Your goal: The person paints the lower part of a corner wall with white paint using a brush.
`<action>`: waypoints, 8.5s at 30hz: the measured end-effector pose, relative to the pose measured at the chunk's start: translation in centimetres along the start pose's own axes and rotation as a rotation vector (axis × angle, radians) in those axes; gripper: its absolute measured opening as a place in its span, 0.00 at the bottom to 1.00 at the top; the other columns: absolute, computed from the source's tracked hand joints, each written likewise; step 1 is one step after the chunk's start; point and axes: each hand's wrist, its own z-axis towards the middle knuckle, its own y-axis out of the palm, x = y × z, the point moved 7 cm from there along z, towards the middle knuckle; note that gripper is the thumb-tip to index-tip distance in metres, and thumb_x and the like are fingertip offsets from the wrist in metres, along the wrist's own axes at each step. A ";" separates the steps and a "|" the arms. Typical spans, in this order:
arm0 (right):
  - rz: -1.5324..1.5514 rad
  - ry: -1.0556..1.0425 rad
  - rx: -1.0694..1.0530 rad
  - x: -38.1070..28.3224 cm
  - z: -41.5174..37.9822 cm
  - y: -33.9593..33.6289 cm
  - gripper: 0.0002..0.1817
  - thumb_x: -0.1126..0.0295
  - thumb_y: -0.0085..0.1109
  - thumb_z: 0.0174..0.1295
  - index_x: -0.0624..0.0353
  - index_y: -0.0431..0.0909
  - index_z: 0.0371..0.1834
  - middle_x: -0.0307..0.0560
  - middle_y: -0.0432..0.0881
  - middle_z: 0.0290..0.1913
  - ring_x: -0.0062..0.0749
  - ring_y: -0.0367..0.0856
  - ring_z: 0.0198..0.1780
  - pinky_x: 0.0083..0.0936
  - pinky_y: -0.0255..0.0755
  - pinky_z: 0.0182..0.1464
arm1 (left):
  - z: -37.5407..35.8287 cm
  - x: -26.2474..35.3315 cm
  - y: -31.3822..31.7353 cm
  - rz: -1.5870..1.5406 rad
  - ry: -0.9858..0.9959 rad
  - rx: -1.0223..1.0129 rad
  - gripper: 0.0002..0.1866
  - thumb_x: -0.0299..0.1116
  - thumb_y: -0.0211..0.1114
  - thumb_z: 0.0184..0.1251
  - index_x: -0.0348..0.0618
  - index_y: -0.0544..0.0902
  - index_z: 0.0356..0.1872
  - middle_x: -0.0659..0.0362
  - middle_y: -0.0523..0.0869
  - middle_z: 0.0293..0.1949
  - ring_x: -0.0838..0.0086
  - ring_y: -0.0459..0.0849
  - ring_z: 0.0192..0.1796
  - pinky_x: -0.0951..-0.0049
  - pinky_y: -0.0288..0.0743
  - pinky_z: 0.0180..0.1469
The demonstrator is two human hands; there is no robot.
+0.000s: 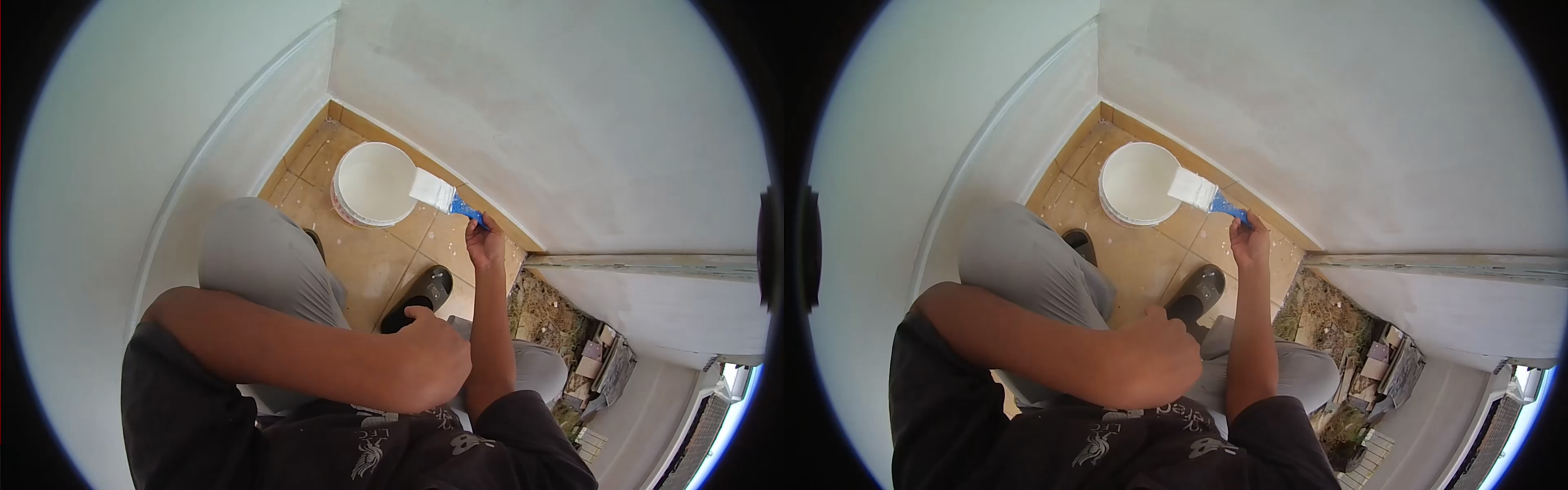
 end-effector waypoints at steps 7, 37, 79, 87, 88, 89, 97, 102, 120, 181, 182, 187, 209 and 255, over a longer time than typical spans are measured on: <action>-0.016 -0.030 -0.018 3.3 -2.0 4.8 0.07 0.70 0.57 0.68 0.63 0.77 0.41 0.45 0.82 0.34 0.30 0.82 0.32 0.23 0.83 0.39 | -0.3 -0.3 -0.1 -0.101 -0.051 0.005 0.11 0.35 0.62 0.59 0.38 0.84 0.23 0.51 0.84 0.26 0.58 0.83 0.36 0.55 0.73 0.37; -0.185 -1.237 0.457 -13.2 -9.0 -5.5 0.07 0.84 0.52 0.65 0.67 0.67 0.43 0.60 0.78 0.52 0.36 0.84 0.47 0.28 0.81 0.51 | 5.2 0.4 0.9 -0.018 -0.085 -0.245 0.19 0.45 0.55 0.71 0.36 0.81 0.33 0.45 0.84 0.31 0.49 0.84 0.39 0.51 0.77 0.43; -1.260 -1.287 0.280 -11.9 -13.1 6.5 0.21 0.79 0.54 0.56 0.65 0.73 0.55 0.55 0.79 0.38 0.50 0.81 0.36 0.40 0.77 0.37 | 2.0 -9.3 -13.9 -0.218 -0.462 0.242 0.17 0.40 0.57 0.72 0.34 0.83 0.42 0.52 0.87 0.34 0.70 0.84 0.39 0.69 0.75 0.45; -1.248 -1.310 0.557 -26.7 -18.4 -2.6 0.16 0.78 0.53 0.59 0.67 0.77 0.50 0.60 0.81 0.38 0.55 0.80 0.40 0.42 0.73 0.43 | -5.3 -27.6 -20.5 -0.182 -0.850 0.554 0.19 0.42 0.57 0.70 0.33 0.83 0.41 0.54 0.87 0.34 0.73 0.86 0.34 0.69 0.75 0.38; -1.224 -1.345 0.611 -27.8 -19.3 -3.9 0.15 0.78 0.52 0.58 0.67 0.77 0.49 0.61 0.81 0.36 0.56 0.80 0.38 0.42 0.73 0.41 | -6.5 -31.7 -19.2 -0.149 -0.863 0.556 0.18 0.42 0.57 0.69 0.34 0.83 0.42 0.55 0.86 0.34 0.74 0.85 0.34 0.69 0.75 0.35; -1.197 -1.379 0.685 -28.5 -19.7 -5.0 0.15 0.77 0.52 0.59 0.67 0.78 0.49 0.61 0.80 0.34 0.54 0.80 0.35 0.41 0.73 0.39 | -7.8 -36.0 -17.1 -0.119 -0.877 0.552 0.18 0.42 0.57 0.68 0.35 0.83 0.42 0.56 0.86 0.35 0.74 0.85 0.34 0.69 0.74 0.31; -1.076 -1.369 1.136 -28.8 -21.9 -7.6 0.12 0.76 0.50 0.60 0.67 0.78 0.44 0.64 0.78 0.27 0.57 0.79 0.30 0.42 0.71 0.34 | -9.1 -44.2 -1.3 -0.158 -1.089 -0.219 0.17 0.39 0.56 0.70 0.37 0.82 0.49 0.53 0.86 0.41 0.69 0.87 0.41 0.66 0.84 0.39; -1.197 -1.281 1.056 -28.4 -19.3 -4.6 0.09 0.73 0.50 0.63 0.68 0.76 0.40 0.63 0.78 0.27 0.61 0.78 0.32 0.49 0.69 0.35 | -3.4 -38.5 -5.7 -0.180 -0.882 0.076 0.18 0.41 0.59 0.65 0.35 0.84 0.44 0.53 0.88 0.37 0.68 0.85 0.37 0.69 0.80 0.40; -1.269 -1.426 0.562 -24.5 -17.4 0.8 0.11 0.76 0.55 0.62 0.64 0.80 0.46 0.57 0.81 0.31 0.51 0.80 0.29 0.38 0.72 0.32 | -6.0 -42.9 -1.5 -0.285 -0.831 -0.009 0.16 0.39 0.61 0.63 0.38 0.85 0.44 0.56 0.86 0.30 0.74 0.83 0.29 0.71 0.78 0.30; -1.173 -1.169 0.208 -19.0 -16.8 4.2 0.13 0.76 0.54 0.61 0.65 0.81 0.47 0.61 0.82 0.32 0.52 0.81 0.32 0.37 0.73 0.37 | -2.7 -38.4 -3.7 -0.347 -0.987 0.009 0.18 0.43 0.58 0.67 0.40 0.81 0.47 0.57 0.86 0.36 0.73 0.85 0.39 0.72 0.78 0.36; -1.166 -1.053 0.313 -20.1 -16.8 1.8 0.13 0.75 0.55 0.61 0.65 0.82 0.47 0.62 0.82 0.32 0.51 0.81 0.32 0.36 0.73 0.37 | -3.1 -38.8 -3.6 -0.352 -1.001 0.009 0.18 0.43 0.58 0.68 0.40 0.81 0.47 0.57 0.86 0.36 0.73 0.85 0.39 0.72 0.78 0.36; -1.088 -1.105 0.964 -25.4 -19.1 -10.5 0.11 0.72 0.54 0.61 0.61 0.83 0.44 0.62 0.82 0.33 0.59 0.81 0.37 0.43 0.73 0.39 | -3.9 -39.9 -2.9 -0.370 -1.035 0.000 0.17 0.44 0.58 0.68 0.41 0.81 0.47 0.57 0.86 0.37 0.73 0.85 0.40 0.71 0.79 0.37; -1.497 -1.110 0.083 -9.4 -11.1 4.1 0.16 0.71 0.52 0.65 0.58 0.76 0.55 0.52 0.79 0.39 0.51 0.81 0.36 0.44 0.76 0.37 | -0.8 -38.2 -4.1 -0.327 -1.025 -0.017 0.16 0.42 0.58 0.67 0.41 0.82 0.45 0.58 0.85 0.35 0.74 0.84 0.37 0.73 0.77 0.35; -1.050 -1.258 1.120 -19.8 -14.2 -10.7 0.13 0.73 0.54 0.64 0.62 0.79 0.50 0.56 0.82 0.39 0.55 0.80 0.40 0.45 0.73 0.43 | -2.4 -38.8 -4.0 -0.362 -1.010 0.033 0.17 0.43 0.57 0.67 0.40 0.83 0.45 0.58 0.86 0.34 0.74 0.84 0.36 0.74 0.74 0.31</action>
